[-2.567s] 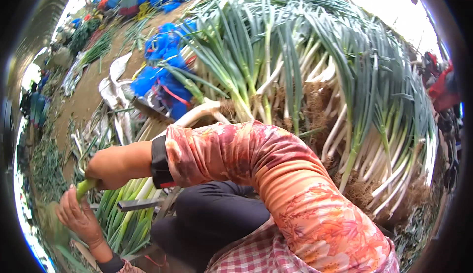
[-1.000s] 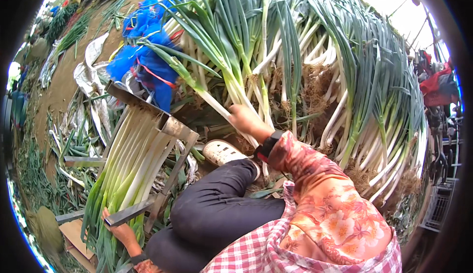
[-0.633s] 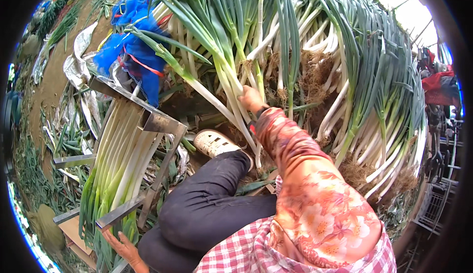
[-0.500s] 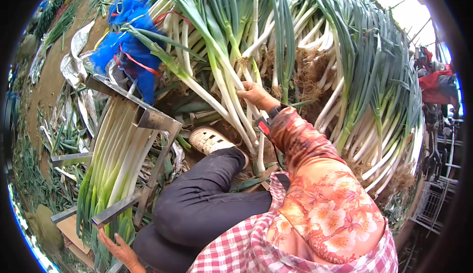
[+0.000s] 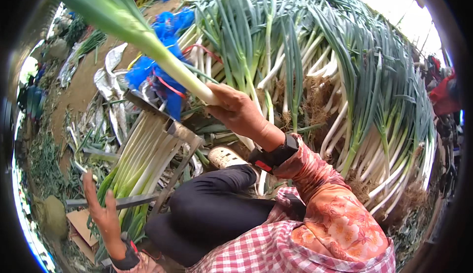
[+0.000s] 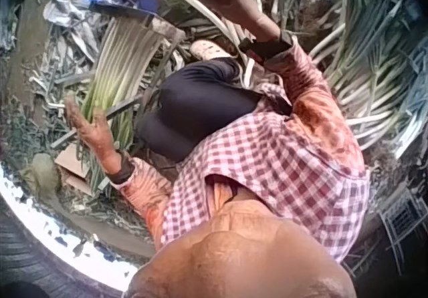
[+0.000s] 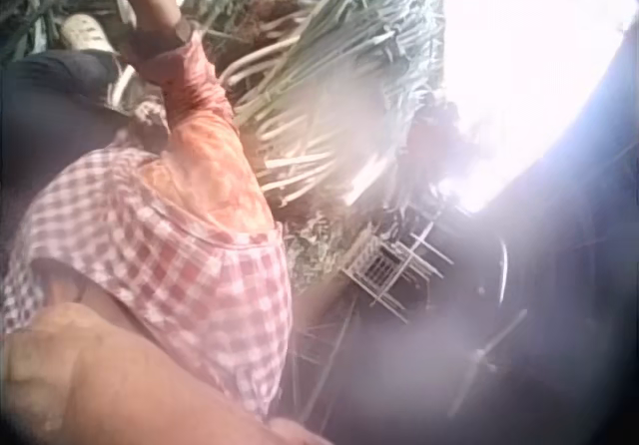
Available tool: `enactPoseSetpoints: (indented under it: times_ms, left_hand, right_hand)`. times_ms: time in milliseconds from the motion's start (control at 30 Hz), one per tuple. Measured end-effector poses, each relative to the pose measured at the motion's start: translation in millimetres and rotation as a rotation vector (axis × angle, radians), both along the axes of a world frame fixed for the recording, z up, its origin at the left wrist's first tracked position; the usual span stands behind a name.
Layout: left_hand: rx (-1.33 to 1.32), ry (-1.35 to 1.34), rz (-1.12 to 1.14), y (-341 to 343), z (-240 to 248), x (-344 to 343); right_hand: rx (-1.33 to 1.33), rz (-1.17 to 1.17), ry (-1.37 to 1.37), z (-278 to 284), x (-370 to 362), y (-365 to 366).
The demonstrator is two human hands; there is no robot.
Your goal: Selecting individual leeks from a pile and aligning them into a metal guide for processing.
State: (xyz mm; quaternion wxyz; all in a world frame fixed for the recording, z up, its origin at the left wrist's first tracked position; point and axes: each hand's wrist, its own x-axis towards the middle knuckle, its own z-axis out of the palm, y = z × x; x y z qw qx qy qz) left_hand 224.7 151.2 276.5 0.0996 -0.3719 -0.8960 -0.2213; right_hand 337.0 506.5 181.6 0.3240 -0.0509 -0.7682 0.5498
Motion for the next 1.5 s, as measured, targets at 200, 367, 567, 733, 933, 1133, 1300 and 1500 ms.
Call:
enactPoseSetpoints:
  times_ms: [200,367,567,733,933,1133,1300,1500]
  left_hand:
    - [0.96,-0.517,-0.339,69,29,-16]
    - [1.671,-0.749,-0.384,11,55,-18]
    - [1.774,-0.834,-0.528,-75,29,-38]
    - [1.794,-0.568,-0.213,-116,22,-72]
    - [1.97,-0.493,0.421,-187,-20,-127]
    - [1.901,-0.843,0.733,-210,-117,-167]
    - [0.641,-0.726,1.001,-209,-178,-165]
    - [-0.482,0.016,0.71,-175,-202,-180]
  right_hand:
    - [0.405,0.151,0.157,64,-48,-58]
    - [0.732,0.262,0.143,86,-74,-121]
    - [0.828,0.466,0.058,49,-114,-120]
    - [0.754,0.442,0.077,44,-167,-152]
    - [0.857,0.351,0.035,-3,-251,-197]
    - [0.929,0.379,-0.101,-93,-310,-204]
    - [0.975,0.417,-0.182,-157,-337,-191]
    - [0.952,0.353,-0.11,-191,-342,-192]
